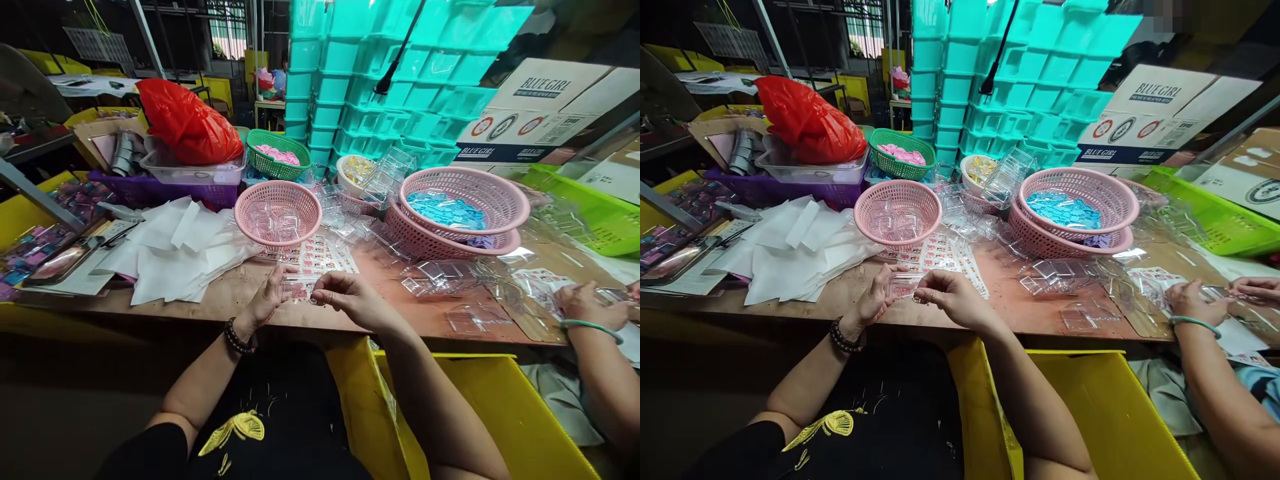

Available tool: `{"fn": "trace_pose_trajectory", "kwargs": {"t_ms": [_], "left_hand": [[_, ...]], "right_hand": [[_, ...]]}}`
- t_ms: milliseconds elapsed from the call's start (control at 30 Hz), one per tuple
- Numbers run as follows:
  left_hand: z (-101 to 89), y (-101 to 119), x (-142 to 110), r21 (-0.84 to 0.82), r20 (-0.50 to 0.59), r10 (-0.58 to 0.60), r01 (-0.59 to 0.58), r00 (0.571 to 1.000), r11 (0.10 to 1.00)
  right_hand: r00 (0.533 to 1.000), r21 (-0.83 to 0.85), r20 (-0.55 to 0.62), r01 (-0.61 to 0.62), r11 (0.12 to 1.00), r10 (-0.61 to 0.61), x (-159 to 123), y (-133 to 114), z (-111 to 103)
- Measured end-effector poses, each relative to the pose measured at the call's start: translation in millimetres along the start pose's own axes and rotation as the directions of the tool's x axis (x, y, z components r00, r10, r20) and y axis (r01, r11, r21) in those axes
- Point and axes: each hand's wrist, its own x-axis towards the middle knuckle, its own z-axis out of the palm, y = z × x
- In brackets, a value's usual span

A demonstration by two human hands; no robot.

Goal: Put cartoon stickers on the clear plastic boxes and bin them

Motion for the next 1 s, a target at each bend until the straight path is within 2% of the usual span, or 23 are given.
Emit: {"fn": "trace_pose_trajectory", "kwargs": {"t_ms": [233, 533, 700, 867, 1000], "left_hand": [[-1.7, 4.8, -0.7, 0.081, 0.044, 0.068, -0.072, 0.997, 0.994], [-6.9, 6.4, -1.8, 0.292, -0.011, 0.088, -0.081, 0.996, 0.953], [-10.6, 4.1, -1.1, 0.266, 0.039, 0.062, -0.07, 0.997, 0.962], [-6.9, 2.1, -0.1, 0.225, 0.068, 0.106, -0.119, 0.992, 0.967], [-3.9, -0.3, 1.5, 0.225, 0.04, 0.141, -0.147, 0.989, 0.963]], "right_hand": [[0.997, -0.087, 0.011, -0.07, 0.994, 0.072, 13.6, 2.6, -2.6], [0.992, -0.133, 0.017, -0.124, 0.983, 0.127, 18.3, 4.3, -3.0], [0.992, -0.154, 0.016, -0.12, 0.981, 0.124, 19.8, 5.0, -3.5], [0.991, -0.171, 0.008, -0.134, 0.976, 0.137, 21.3, 5.9, -2.0], [0.992, -0.311, -0.089, -0.11, 0.944, 0.087, 15.0, 8.7, 0.4]]}}
